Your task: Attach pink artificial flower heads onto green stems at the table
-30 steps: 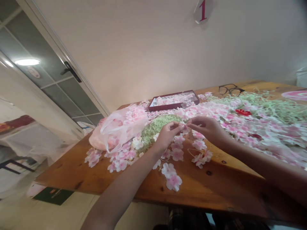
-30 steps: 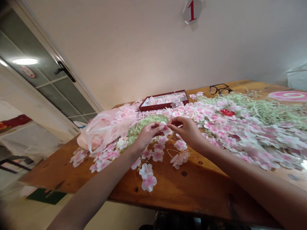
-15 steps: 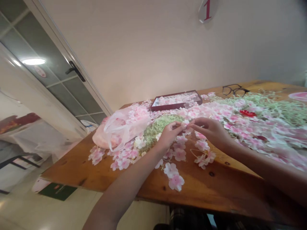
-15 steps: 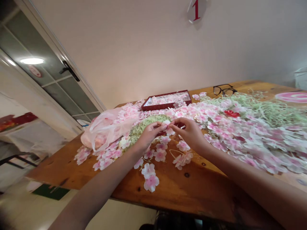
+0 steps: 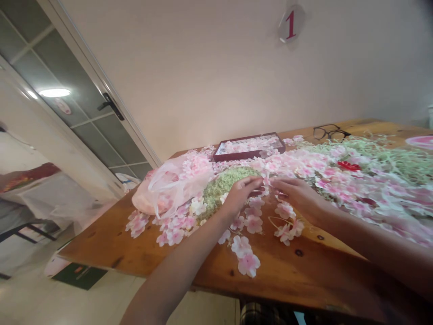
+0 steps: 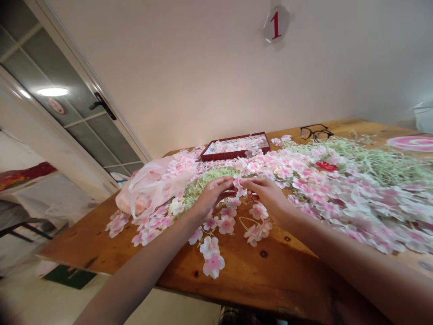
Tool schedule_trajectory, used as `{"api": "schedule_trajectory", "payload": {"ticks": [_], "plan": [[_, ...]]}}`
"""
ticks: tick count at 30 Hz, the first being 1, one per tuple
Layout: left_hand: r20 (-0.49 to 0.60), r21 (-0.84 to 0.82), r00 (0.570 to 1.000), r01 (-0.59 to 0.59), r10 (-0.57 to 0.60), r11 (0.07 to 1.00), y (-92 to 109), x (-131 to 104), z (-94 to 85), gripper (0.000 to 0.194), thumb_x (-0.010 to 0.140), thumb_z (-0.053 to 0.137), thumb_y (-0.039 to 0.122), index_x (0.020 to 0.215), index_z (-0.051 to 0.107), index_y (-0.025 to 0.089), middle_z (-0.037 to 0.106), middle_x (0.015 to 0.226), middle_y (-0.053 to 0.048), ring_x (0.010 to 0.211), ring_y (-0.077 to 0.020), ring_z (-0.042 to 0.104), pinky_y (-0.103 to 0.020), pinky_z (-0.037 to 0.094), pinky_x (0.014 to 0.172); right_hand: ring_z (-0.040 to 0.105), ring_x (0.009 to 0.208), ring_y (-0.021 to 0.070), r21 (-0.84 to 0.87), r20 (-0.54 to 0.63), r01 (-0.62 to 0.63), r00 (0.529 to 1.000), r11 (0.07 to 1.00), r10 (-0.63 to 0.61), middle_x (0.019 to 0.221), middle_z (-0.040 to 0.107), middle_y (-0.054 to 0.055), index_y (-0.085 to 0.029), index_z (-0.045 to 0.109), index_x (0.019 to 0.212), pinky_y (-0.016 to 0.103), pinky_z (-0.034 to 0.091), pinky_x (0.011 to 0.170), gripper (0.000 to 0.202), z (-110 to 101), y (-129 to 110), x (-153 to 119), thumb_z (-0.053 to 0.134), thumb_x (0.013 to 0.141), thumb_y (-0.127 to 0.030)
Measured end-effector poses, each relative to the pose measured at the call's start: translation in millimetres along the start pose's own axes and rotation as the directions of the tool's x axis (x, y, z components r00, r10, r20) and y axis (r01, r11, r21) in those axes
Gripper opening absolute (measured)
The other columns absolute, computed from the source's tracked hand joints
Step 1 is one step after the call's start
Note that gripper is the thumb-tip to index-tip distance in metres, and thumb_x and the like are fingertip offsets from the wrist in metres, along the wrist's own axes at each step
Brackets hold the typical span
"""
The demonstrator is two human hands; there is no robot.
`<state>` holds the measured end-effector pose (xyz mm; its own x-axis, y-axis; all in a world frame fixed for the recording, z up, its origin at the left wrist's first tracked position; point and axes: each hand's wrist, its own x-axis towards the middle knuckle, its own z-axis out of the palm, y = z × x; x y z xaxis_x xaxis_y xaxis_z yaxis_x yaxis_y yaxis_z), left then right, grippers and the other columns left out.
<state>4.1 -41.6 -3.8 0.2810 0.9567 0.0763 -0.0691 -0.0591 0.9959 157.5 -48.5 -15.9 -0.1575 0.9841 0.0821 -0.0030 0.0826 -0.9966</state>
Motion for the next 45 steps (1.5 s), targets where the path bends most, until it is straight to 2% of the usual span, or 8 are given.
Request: {"api": "schedule_trajectory", "payload": {"ticks": [5, 11, 15, 24, 27, 33, 40, 45], "plan": [[-0.005, 0.298, 0.99, -0.133, 0.141, 0.945, -1, 0, -0.9, 0.027, 0.064, 0.057, 0.035, 0.082, 0.057, 0.014, 0.059, 0.08, -0.004, 0.075, -0.0137, 0.054, -0.026, 0.041, 0.071, 0.052, 0.067, 0.0169, -0.266, 0.105, 0.11, 0.991, 0.958, -0.085, 0.071, 0.057, 0.005, -0.016, 0.06, 0.072, 0.028, 0.038, 0.058, 0.031, -6, -8, 3, 0.05, 0.069, -0.045], [0.116, 0.655, 0.961, -0.264, 0.251, 0.708, 3, -8, 4.5, 0.023, 0.071, 0.048, 0.036, 0.082, 0.058, 0.018, 0.06, 0.083, -0.003, 0.077, -0.0146, 0.053, -0.026, 0.04, 0.071, 0.05, 0.091, 0.0201, -0.35, 0.249, 0.316, 0.939, 0.882, -0.238, 0.102, 0.053, 0.007, -0.021, 0.05, 0.105, 0.03, 0.04, 0.073, 0.046, -11, -6, 10, 0.057, 0.065, -0.044], [0.107, 0.681, 0.959, -0.263, 0.262, 0.684, 4, -9, 5.4, 0.022, 0.073, 0.045, 0.035, 0.082, 0.056, 0.019, 0.06, 0.082, -0.001, 0.074, -0.0131, 0.054, -0.024, 0.041, 0.07, 0.054, 0.074, 0.0176, -0.316, 0.346, 0.317, 0.916, 0.894, -0.203, 0.081, 0.058, 0.005, -0.017, 0.056, 0.085, 0.029, 0.041, 0.064, 0.032, -14, -1, 16, 0.055, 0.066, -0.043], [0.02, 0.608, 0.972, -0.198, 0.234, 0.769, 15, -7, 3.4, 0.028, 0.072, 0.045, 0.041, 0.084, 0.054, 0.018, 0.058, 0.085, -0.002, 0.076, -0.0129, 0.054, -0.024, 0.041, 0.069, 0.051, 0.061, 0.0116, -0.191, 0.216, 0.169, 0.968, 0.967, -0.126, 0.063, 0.054, 0.001, -0.016, 0.054, 0.065, 0.025, 0.039, 0.059, 0.019, -24, -10, 19, 0.054, 0.067, -0.034], [0.235, 0.621, 0.967, -0.225, 0.095, 0.751, 24, -13, 8.1, 0.028, 0.071, 0.047, 0.041, 0.088, 0.055, 0.02, 0.058, 0.09, -0.002, 0.078, -0.0126, 0.054, -0.024, 0.041, 0.068, 0.05, 0.063, 0.0117, -0.17, 0.128, 0.2, 0.975, 0.965, -0.179, 0.066, 0.051, 0.001, -0.016, 0.053, 0.066, 0.025, 0.04, 0.062, 0.017, -30, -10, 22, 0.054, 0.068, -0.033], [0.547, 0.702, 0.833, -0.398, -0.089, 0.59, 19, -18, 13.0, 0.025, 0.069, 0.051, 0.04, 0.081, 0.062, 0.023, 0.062, 0.077, -0.002, 0.072, -0.0134, 0.053, -0.024, 0.037, 0.066, 0.05, 0.066, 0.0124, -0.171, 0.072, 0.172, 0.984, 0.97, -0.162, 0.067, 0.05, 0.001, -0.017, 0.051, 0.066, 0.027, 0.041, 0.065, 0.014, -37, -11, 23, 0.053, 0.068, -0.031], [0.191, 0.645, 0.981, -0.146, 0.027, 0.75, 11, -6, 0.5, 0.027, 0.071, 0.046, 0.041, 0.078, 0.06, 0.019, 0.059, 0.074, -0.001, 0.065, -0.012, 0.051, -0.022, 0.035, 0.058, 0.05, 0.079, 0.0137, 0.047, 0.182, 0.131, 0.974, 0.99, -0.137, 0.076, 0.052, 0.001, -0.017, 0.053, 0.068, 0.027, 0.041, 0.073, 0.014, -40, -25, 16, 0.055, 0.067, -0.031], [0.027, 0.445, 0.999, -0.032, 0.022, 0.895, 11, -1, -5.8, 0.031, 0.066, 0.05, 0.044, 0.079, 0.057, 0.017, 0.05, 0.063, 0.002, 0.053, -0.007, 0.042, -0.02, 0.032, 0.052, 0.05, 0.071, 0.0124, -0.057, 0.411, 0.15, 0.905, 0.987, -0.114, 0.072, 0.054, 0.001, -0.017, 0.056, 0.07, 0.026, 0.038, 0.067, 0.016, -40, -28, 11, 0.056, 0.068, -0.033]]}}
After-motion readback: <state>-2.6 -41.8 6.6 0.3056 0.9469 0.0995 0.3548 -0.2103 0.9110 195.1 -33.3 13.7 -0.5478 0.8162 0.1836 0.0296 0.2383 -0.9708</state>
